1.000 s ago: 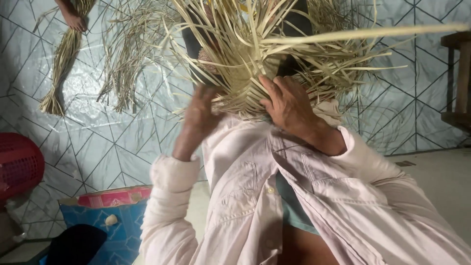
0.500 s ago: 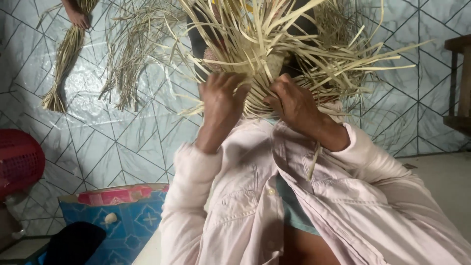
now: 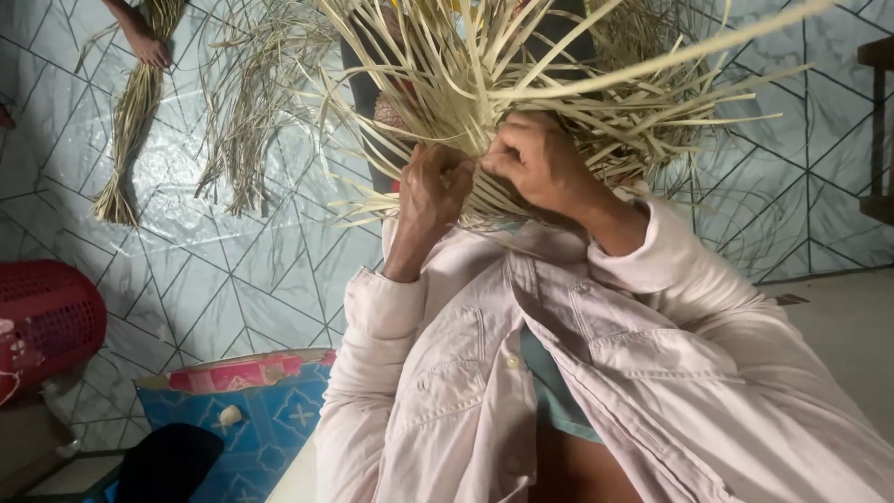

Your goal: Weaving dried palm leaves together to create a handcrafted item on the floor.

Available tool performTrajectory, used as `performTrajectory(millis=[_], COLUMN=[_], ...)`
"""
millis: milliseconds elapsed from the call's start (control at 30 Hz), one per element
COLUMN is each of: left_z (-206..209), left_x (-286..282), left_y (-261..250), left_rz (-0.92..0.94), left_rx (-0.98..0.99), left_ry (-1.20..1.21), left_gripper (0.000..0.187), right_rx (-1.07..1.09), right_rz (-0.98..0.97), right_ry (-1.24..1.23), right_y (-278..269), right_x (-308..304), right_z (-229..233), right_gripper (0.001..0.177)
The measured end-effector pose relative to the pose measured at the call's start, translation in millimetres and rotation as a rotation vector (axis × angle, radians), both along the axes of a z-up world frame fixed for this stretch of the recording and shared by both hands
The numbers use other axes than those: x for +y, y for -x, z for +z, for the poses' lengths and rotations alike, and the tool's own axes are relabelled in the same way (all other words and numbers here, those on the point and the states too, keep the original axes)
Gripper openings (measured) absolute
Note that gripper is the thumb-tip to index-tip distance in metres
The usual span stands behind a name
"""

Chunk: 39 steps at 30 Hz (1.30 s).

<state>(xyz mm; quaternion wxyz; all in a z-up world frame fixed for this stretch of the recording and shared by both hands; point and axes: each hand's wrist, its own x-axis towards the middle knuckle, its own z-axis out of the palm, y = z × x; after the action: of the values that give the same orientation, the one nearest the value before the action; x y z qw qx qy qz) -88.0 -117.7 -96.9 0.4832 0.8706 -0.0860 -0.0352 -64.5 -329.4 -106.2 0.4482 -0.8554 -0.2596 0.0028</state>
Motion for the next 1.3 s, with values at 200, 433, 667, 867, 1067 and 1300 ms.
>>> performTrajectory(millis=[200, 433, 667, 867, 1067, 1300], left_z=[4, 13, 19, 8, -2, 11], left_x=[11, 12, 17, 24, 29, 30], left_y=[-5, -2, -1, -5, -4, 3], left_rz=[-0.052, -0.082, -0.091, -0.098, -0.053, -0.099], left_rx=[0.042, 0.081, 0.202, 0.162, 0.144, 0.142], left_ry=[0.019, 0.077, 0.047, -0.055, -0.039, 0.039], left_gripper=[0.014, 0.014, 0.016, 0.014, 0.012, 0.019], right_rx=[0.299, 0.233, -0.03, -0.015, 0.003, -0.211], right_rz=[-0.047, -0.063, -0.047, -0.03, 0.018, -0.036], right_ry=[-0.11, -0.099, 0.252, 0.235, 0.085, 0.31], right_y=[11, 11, 13, 8, -3, 4], right_x=[6, 3, 4, 12, 10, 17], right_z=[26, 18, 4, -6, -3, -20], right_gripper=[0.021, 0.024, 0.036, 0.035, 0.03, 0.041])
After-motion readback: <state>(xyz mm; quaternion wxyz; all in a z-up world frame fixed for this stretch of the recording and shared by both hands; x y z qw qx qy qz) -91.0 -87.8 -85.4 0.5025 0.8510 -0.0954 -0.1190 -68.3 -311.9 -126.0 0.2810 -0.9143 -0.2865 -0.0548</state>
